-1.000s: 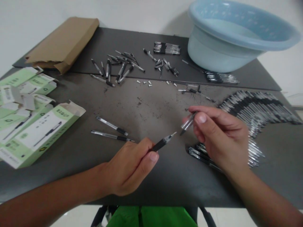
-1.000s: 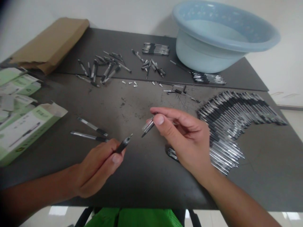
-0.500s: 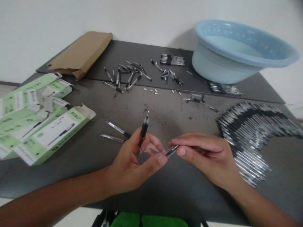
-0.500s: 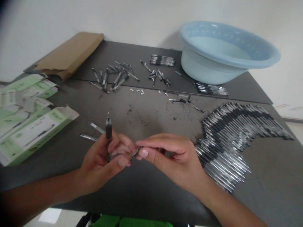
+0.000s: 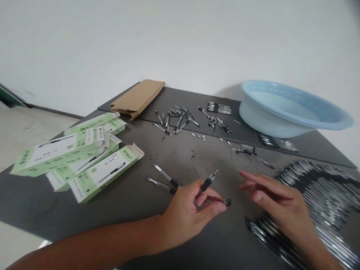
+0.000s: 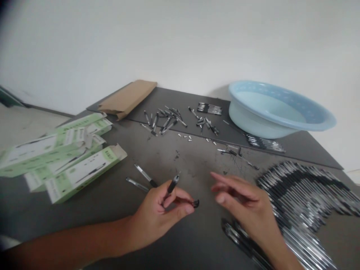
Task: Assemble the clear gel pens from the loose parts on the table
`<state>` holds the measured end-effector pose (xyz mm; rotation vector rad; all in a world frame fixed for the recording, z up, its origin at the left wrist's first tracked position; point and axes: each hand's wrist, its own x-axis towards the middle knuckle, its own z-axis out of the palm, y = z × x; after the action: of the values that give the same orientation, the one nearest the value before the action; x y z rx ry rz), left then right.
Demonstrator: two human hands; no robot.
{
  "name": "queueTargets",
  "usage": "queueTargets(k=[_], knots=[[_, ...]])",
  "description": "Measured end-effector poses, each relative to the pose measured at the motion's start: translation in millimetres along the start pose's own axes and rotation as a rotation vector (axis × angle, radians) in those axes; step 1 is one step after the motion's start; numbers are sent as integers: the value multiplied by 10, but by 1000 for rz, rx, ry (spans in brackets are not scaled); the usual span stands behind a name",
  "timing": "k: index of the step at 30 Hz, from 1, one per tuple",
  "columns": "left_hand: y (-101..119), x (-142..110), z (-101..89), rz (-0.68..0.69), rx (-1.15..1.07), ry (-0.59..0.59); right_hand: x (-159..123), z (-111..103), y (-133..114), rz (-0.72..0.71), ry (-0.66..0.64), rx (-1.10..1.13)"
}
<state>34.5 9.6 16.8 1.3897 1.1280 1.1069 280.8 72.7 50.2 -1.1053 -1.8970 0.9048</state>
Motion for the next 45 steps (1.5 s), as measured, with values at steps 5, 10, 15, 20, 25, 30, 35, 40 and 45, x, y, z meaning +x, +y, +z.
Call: queueTargets(k=[5,10,15,20,25,30,35,40,45], knots=[[-67,-38,53,27,-46,49,446,-129,-55,50,4,-394],[-59,-79,58,86,-34,43,1297,147,140,-140,-331,-688],[-8,-43,24,95,-85,57,1827,461,455,-115,-379,-781],[-11,-11,12,106,-120,60,1886,564,502,-83,-401,-809],[-31,-35,27,123,-115,53,1892,590,408,-72,-427,-799],[15,-17,-8,122,-73,64,1821,559,242,-48,-372,-712],[13,-26,-26,127,-40,57,1259,261,-116,82,-247,-474],[-17,-96,17,121,20,-11,528,10,-477,234,-167,95],[7,-135,55,82,93,-123,232,4,-576,103,-215,334]])
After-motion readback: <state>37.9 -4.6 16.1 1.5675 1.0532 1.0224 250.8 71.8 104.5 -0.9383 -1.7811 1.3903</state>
